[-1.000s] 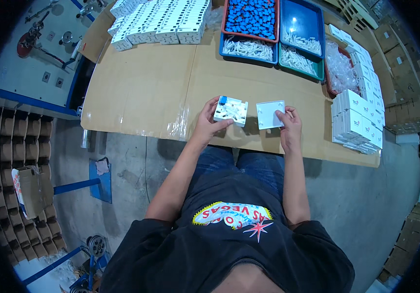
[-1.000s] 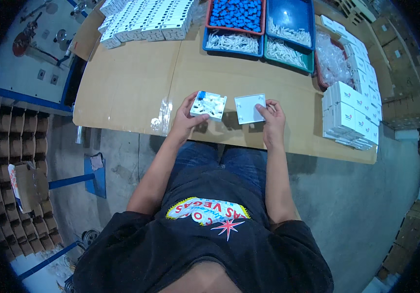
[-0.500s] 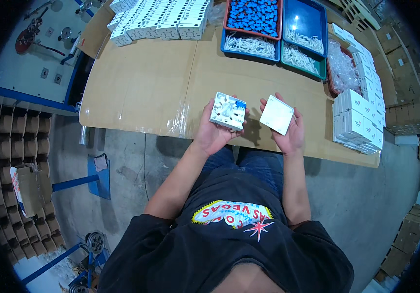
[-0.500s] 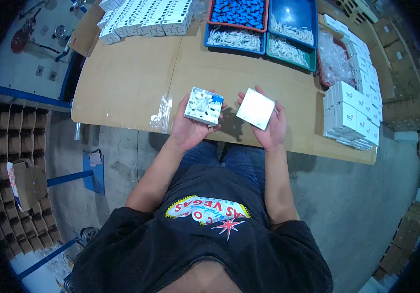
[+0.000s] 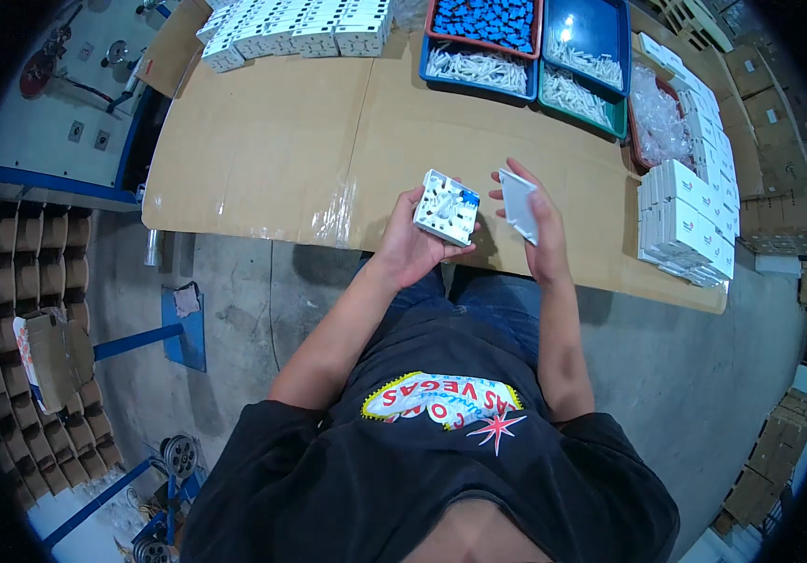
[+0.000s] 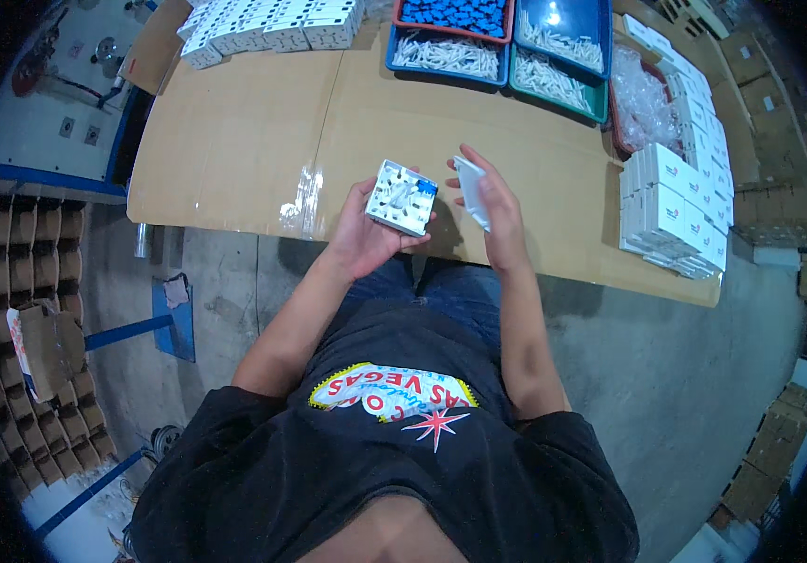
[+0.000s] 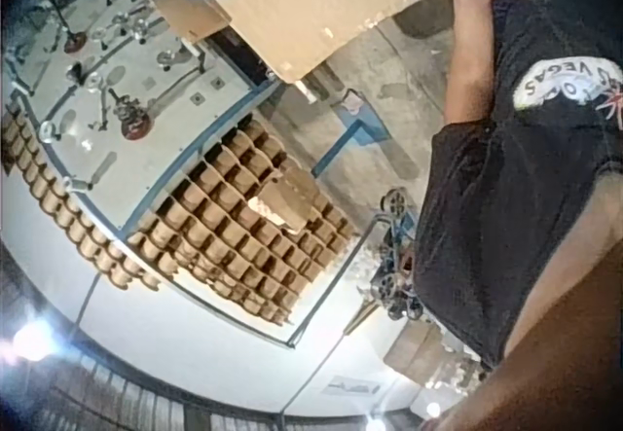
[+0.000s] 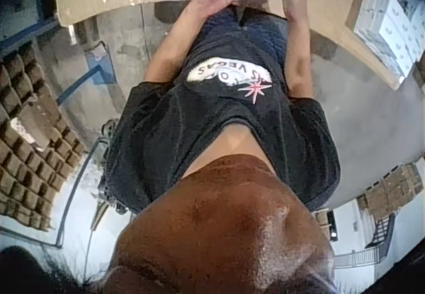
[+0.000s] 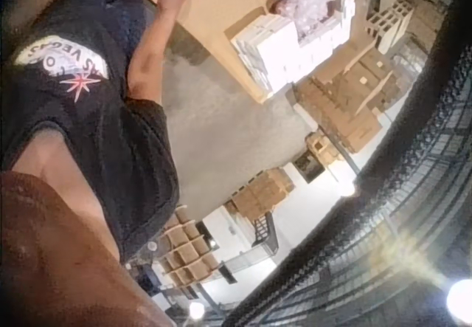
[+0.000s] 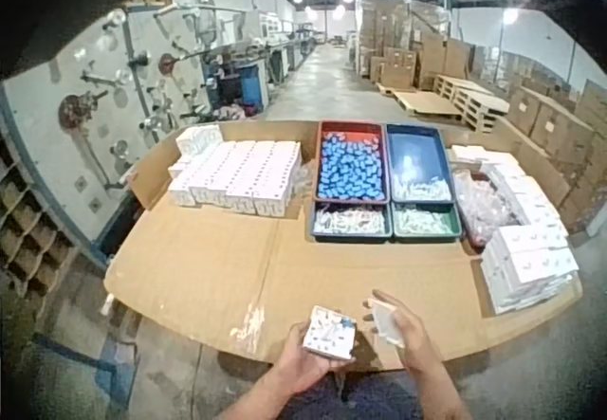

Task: The person assembles small white cardboard boxes at a workbench. They place small plastic bags containing white and blue components into the boxes, fold the flaps to close them, and stack the finished units. The process is repeated for multiple boxes using components from trays on the table.

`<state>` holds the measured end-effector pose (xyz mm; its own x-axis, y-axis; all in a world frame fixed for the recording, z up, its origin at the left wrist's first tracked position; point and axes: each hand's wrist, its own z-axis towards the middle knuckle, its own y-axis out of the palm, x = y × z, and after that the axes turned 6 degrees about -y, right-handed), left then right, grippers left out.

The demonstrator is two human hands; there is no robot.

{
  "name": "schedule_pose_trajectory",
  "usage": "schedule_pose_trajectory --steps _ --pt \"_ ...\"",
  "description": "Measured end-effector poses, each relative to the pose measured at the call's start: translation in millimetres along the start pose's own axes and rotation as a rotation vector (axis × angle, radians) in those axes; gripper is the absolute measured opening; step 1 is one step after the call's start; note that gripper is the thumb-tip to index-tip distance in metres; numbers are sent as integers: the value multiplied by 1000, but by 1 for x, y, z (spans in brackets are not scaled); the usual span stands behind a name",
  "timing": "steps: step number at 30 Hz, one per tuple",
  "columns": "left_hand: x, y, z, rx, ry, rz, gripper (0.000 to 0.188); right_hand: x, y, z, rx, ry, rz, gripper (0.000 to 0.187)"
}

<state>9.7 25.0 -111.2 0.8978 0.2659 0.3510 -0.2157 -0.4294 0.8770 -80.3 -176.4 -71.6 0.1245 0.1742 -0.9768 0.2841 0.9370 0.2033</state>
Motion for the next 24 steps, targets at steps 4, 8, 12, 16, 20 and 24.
schedule_pose_trajectory --steps 4,8,12,16,20,24 --pt "-4 6 -2 53 -1 51 60 6 16 -2 -40 -363 -589 66" --pt "-8 16 -4 135 5 116 60 10 28 -3 -110 -454 -684 67" --pt "-11 19 -4 152 -4 131 56 15 35 -5 -157 -477 -748 66" --pt "-12 7 -2 109 -13 145 52 21 37 -3 -182 -531 -758 66" --pt "-15 16 -3 204 3 127 52 25 38 -3 -197 -562 -793 68" --pt "-13 21 -5 231 7 133 51 28 37 -3 -208 -574 -797 70"
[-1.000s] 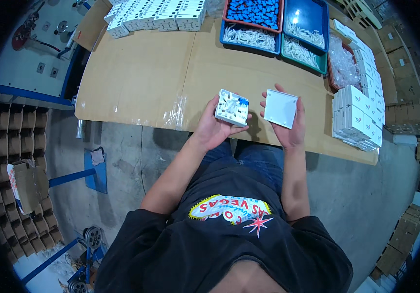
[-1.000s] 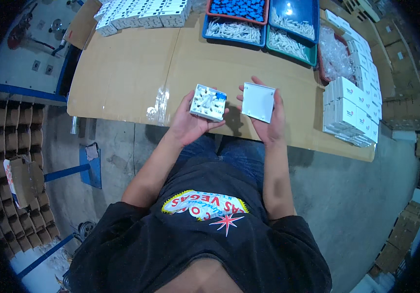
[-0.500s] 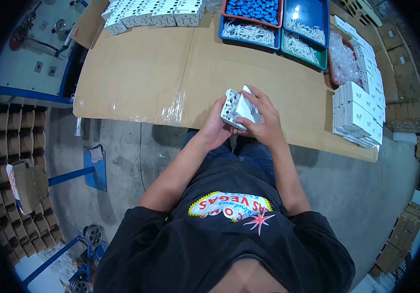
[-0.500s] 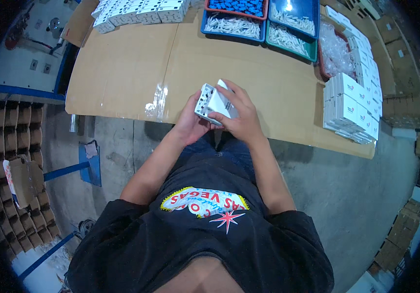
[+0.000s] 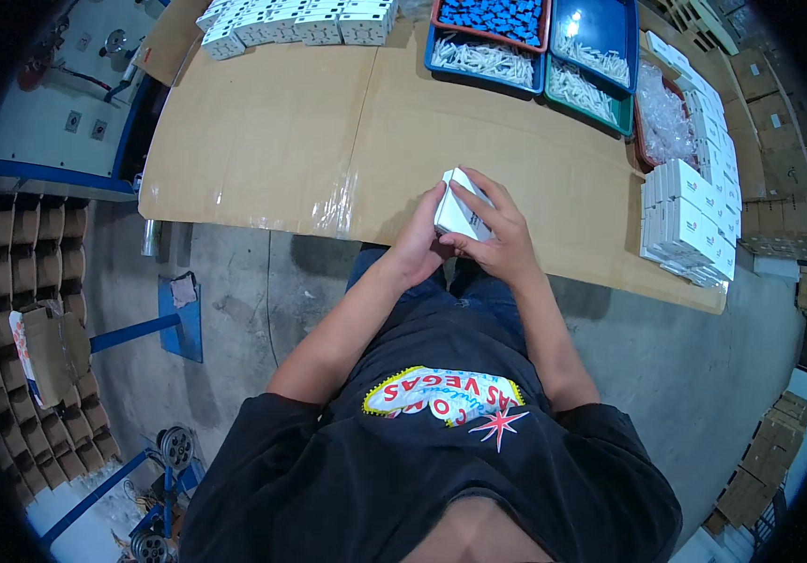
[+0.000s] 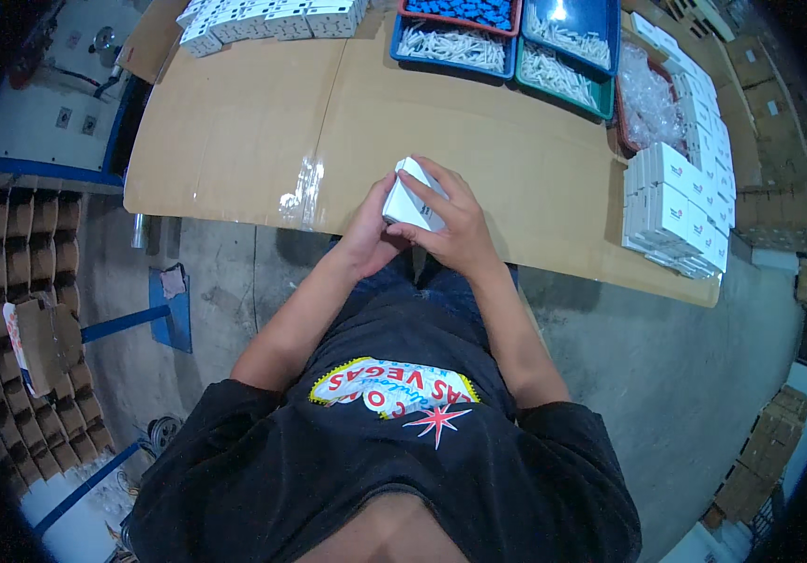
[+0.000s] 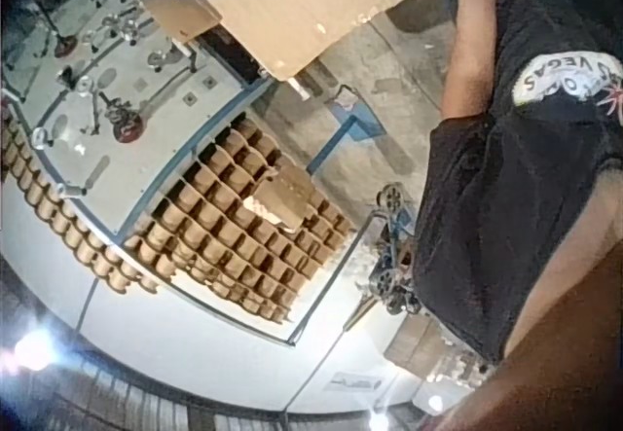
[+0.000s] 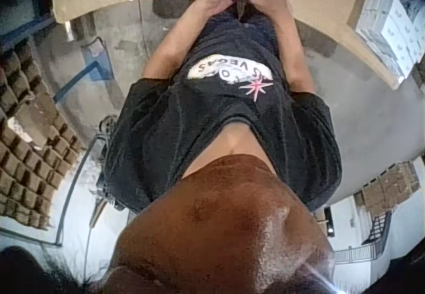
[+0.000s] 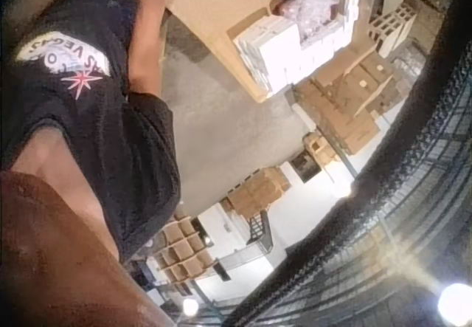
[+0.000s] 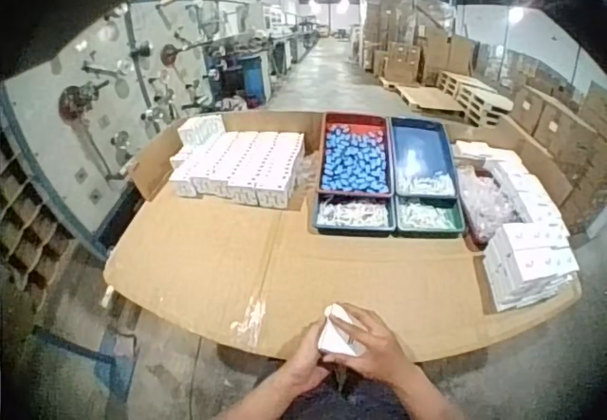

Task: The person assembles small white cardboard boxes at a workbench. They place small plastic bags containing white and blue components into the boxes, fold the flaps to close them, and stack the finished units. The process is repeated for multiple boxes using components from trays on the table.

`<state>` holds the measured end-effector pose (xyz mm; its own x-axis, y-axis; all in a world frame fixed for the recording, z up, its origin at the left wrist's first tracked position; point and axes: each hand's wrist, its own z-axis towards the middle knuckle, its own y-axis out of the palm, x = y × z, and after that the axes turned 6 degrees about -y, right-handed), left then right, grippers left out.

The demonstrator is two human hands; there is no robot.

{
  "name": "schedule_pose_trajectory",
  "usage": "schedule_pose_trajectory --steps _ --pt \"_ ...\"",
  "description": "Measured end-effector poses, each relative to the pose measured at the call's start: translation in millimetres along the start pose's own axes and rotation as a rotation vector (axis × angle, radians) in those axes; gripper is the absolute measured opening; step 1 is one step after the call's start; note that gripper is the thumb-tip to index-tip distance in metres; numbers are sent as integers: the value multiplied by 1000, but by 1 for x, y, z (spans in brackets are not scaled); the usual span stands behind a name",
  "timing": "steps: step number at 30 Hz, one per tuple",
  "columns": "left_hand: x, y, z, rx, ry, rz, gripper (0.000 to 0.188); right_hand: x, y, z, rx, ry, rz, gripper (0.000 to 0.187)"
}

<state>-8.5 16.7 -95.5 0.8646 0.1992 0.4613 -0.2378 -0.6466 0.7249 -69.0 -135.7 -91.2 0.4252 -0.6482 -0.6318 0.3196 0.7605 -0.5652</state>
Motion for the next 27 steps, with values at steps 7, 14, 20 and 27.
schedule_pose_trajectory --steps 7,14,20,27 --pt "-2 3 0 25 33 12 58 2 4 -1 -4 5 -9 68" --pt "-4 -10 1 -37 99 82 63 1 7 -2 -1 85 86 68" --pt "-7 -15 -3 -65 139 172 55 -11 -4 6 -103 84 66 65" --pt "7 -5 -4 27 121 155 69 -21 -21 13 -253 115 229 73"
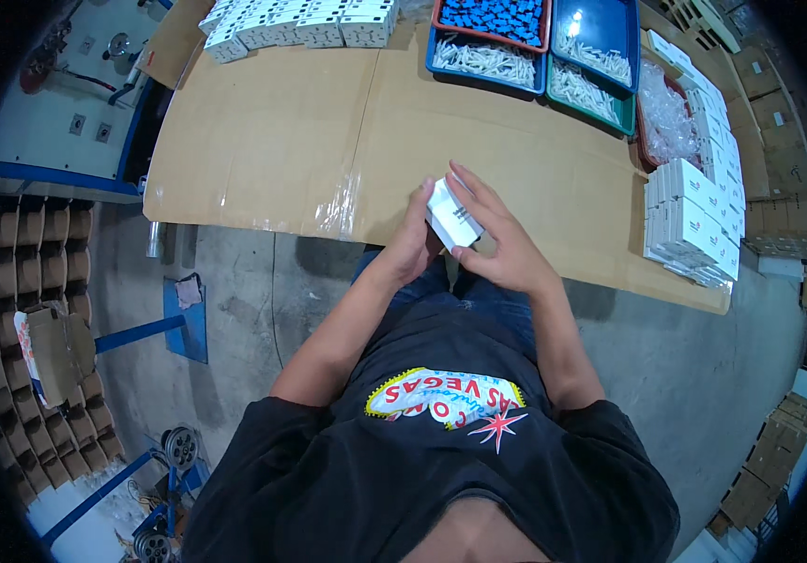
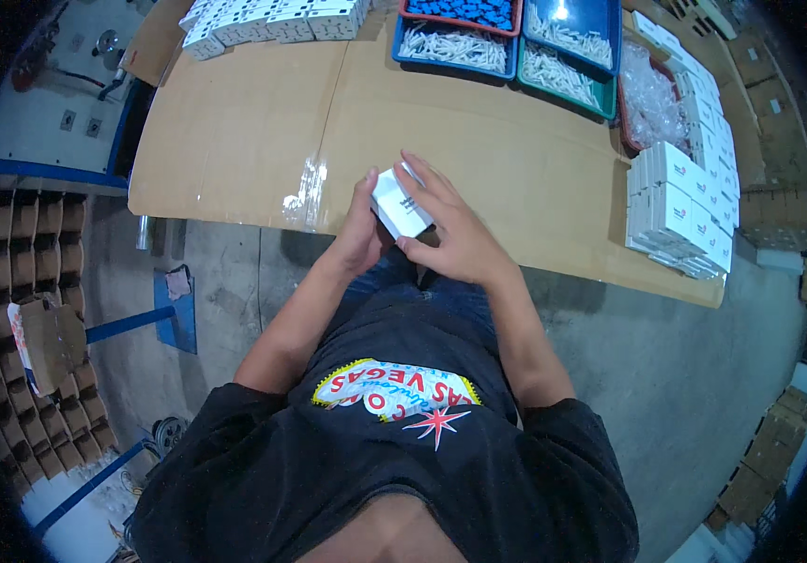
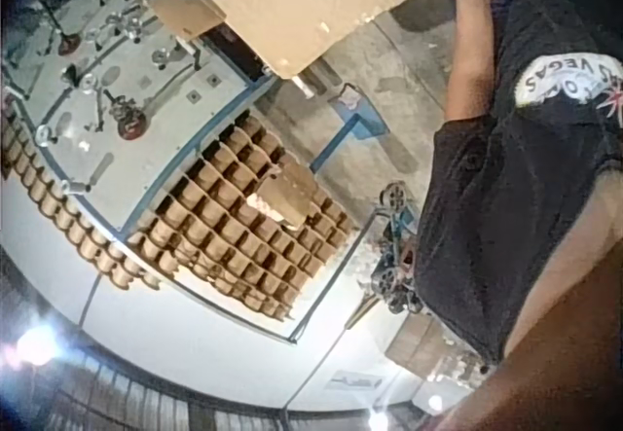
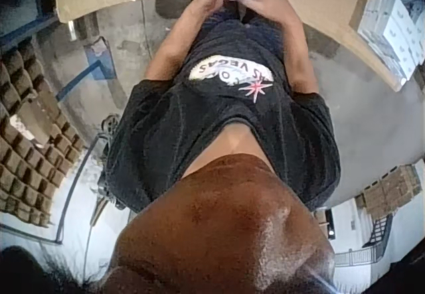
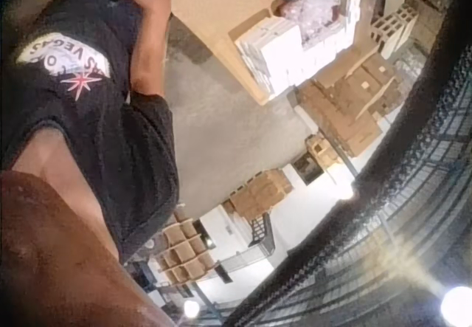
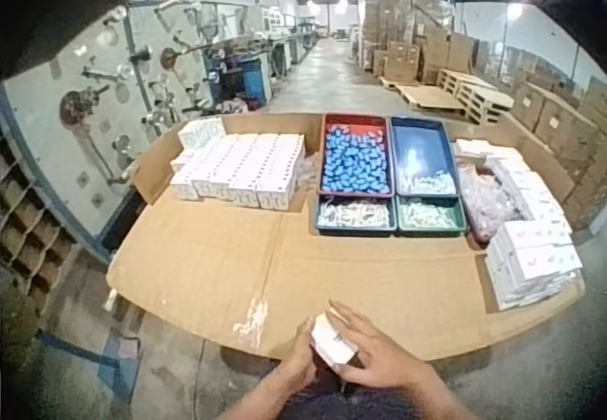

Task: The person assembles small white cardboard boxes at a workbench. They place small plastic bags containing white and blue components into the boxes, fold the flaps to close them, and stack the finished units. The process is repeated for multiple boxes using components from trays on the table.

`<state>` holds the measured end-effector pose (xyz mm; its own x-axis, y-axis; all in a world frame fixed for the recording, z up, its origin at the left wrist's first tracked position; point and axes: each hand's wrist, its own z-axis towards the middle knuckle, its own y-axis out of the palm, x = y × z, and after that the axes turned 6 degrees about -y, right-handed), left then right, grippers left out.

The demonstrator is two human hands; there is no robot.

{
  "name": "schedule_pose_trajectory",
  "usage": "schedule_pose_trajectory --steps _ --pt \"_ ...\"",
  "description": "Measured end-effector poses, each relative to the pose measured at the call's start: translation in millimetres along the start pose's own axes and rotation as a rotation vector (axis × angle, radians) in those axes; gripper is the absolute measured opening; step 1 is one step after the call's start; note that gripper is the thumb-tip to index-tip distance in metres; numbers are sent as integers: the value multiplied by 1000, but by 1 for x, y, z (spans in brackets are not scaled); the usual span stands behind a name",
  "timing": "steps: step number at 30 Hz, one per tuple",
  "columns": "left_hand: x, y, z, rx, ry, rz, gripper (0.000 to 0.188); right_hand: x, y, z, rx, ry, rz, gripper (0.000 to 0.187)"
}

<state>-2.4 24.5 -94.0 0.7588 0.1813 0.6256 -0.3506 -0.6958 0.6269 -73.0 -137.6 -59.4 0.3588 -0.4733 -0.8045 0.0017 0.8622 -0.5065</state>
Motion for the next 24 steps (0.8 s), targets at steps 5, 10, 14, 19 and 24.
schedule_pose_trajectory --steps 5,10,14,19,24 --pt "8 9 -5 -29 -21 -35 86 -3 -14 10 -62 -56 -203 71" --pt "2 7 -1 -81 -58 -146 90 -3 -17 20 -40 -23 -96 64" --pt "4 19 -9 -34 -101 -261 87 -12 -26 35 -141 102 -44 51" --pt "-3 0 0 -139 -95 -429 88 3 -33 54 -190 179 148 45" --pt "-3 2 0 -93 -120 -470 89 17 -41 67 -176 205 354 50"
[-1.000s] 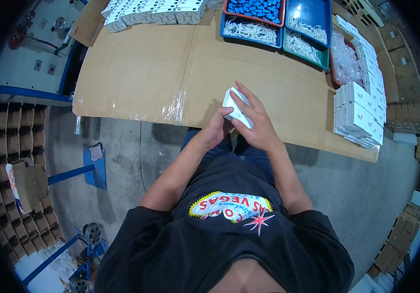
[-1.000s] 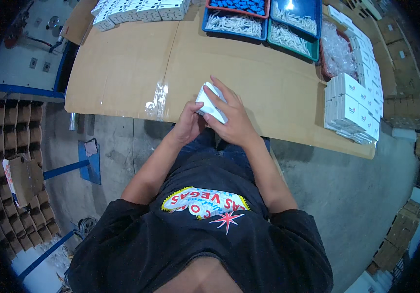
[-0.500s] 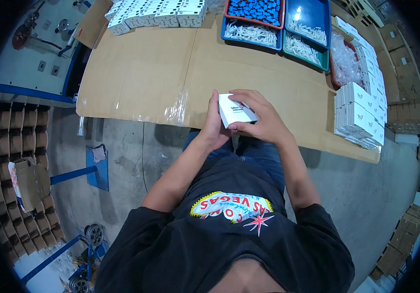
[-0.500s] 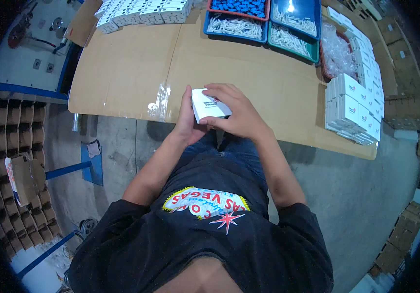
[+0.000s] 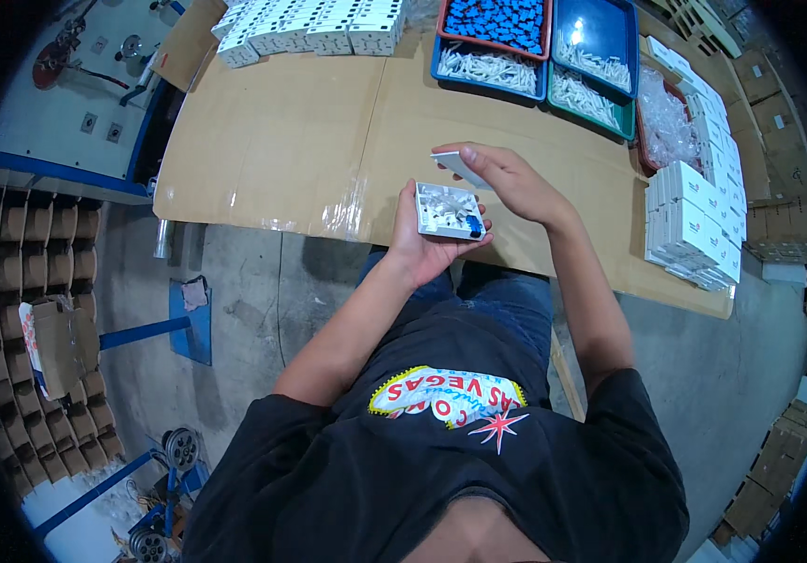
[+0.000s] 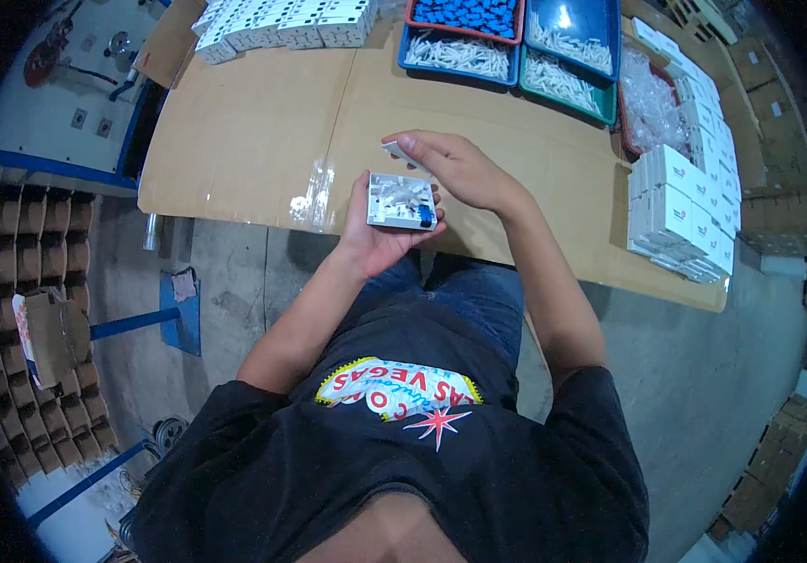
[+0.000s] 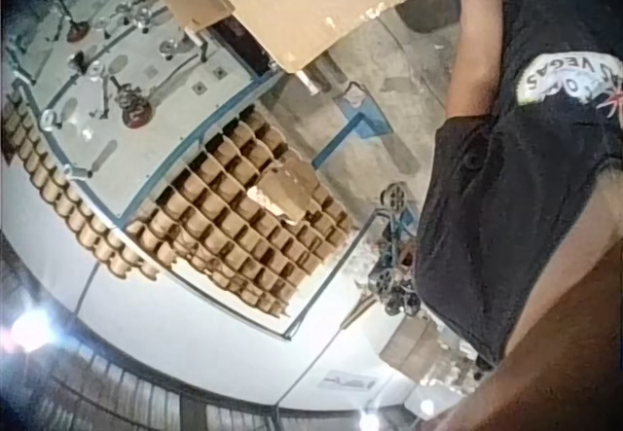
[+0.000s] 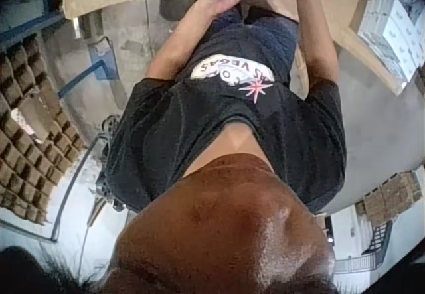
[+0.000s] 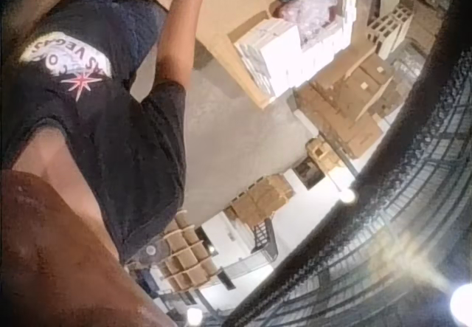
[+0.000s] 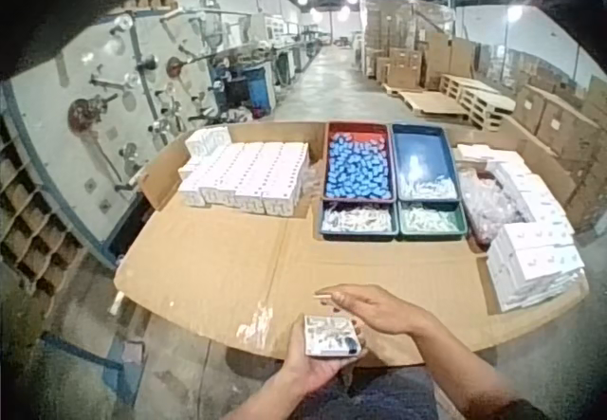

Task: The person assembles small white cardboard boxes at a workbench. They place small plastic bags containing white and blue components into the boxes, fold the flaps to close them, and stack the finished units. The process is repeated for multiple boxes using components from trays on the table.

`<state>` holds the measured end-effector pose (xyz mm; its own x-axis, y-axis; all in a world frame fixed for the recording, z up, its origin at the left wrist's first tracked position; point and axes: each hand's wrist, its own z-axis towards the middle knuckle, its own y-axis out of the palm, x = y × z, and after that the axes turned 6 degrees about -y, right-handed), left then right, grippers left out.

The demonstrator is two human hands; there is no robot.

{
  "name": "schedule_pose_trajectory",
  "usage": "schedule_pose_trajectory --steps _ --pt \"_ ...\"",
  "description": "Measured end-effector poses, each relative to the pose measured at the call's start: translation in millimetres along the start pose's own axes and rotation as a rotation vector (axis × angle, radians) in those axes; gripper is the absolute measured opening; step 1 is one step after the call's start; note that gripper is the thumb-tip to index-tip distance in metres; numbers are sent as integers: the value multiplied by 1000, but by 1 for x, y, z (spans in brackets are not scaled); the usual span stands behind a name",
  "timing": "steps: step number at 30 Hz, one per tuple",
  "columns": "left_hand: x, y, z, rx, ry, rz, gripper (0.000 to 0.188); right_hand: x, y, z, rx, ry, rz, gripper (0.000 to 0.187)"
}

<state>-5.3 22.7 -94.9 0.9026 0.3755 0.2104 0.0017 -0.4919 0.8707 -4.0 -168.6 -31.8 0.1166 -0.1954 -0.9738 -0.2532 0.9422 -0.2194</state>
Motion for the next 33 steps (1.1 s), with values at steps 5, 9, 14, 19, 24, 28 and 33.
schedule_pose_trajectory --steps 5,9,14,19,24,28,33 --pt "0 -1 0 -10 4 -18 89 10 5 5 -24 49 -43 51" --pt "0 -4 0 -46 -1 -51 85 3 10 5 -52 71 -139 48" --pt "-1 -9 3 -75 2 -65 82 7 14 4 -70 109 -149 46" --pt "-1 -8 2 -70 6 -70 77 7 18 3 -78 47 -200 45" --pt "1 -7 1 -41 34 5 75 6 26 0 -62 -15 -248 42" --pt "1 -6 0 19 21 42 78 14 31 -3 -58 -31 -210 39" --pt "-1 -16 3 72 -1 44 81 20 37 -9 -76 64 -176 38"
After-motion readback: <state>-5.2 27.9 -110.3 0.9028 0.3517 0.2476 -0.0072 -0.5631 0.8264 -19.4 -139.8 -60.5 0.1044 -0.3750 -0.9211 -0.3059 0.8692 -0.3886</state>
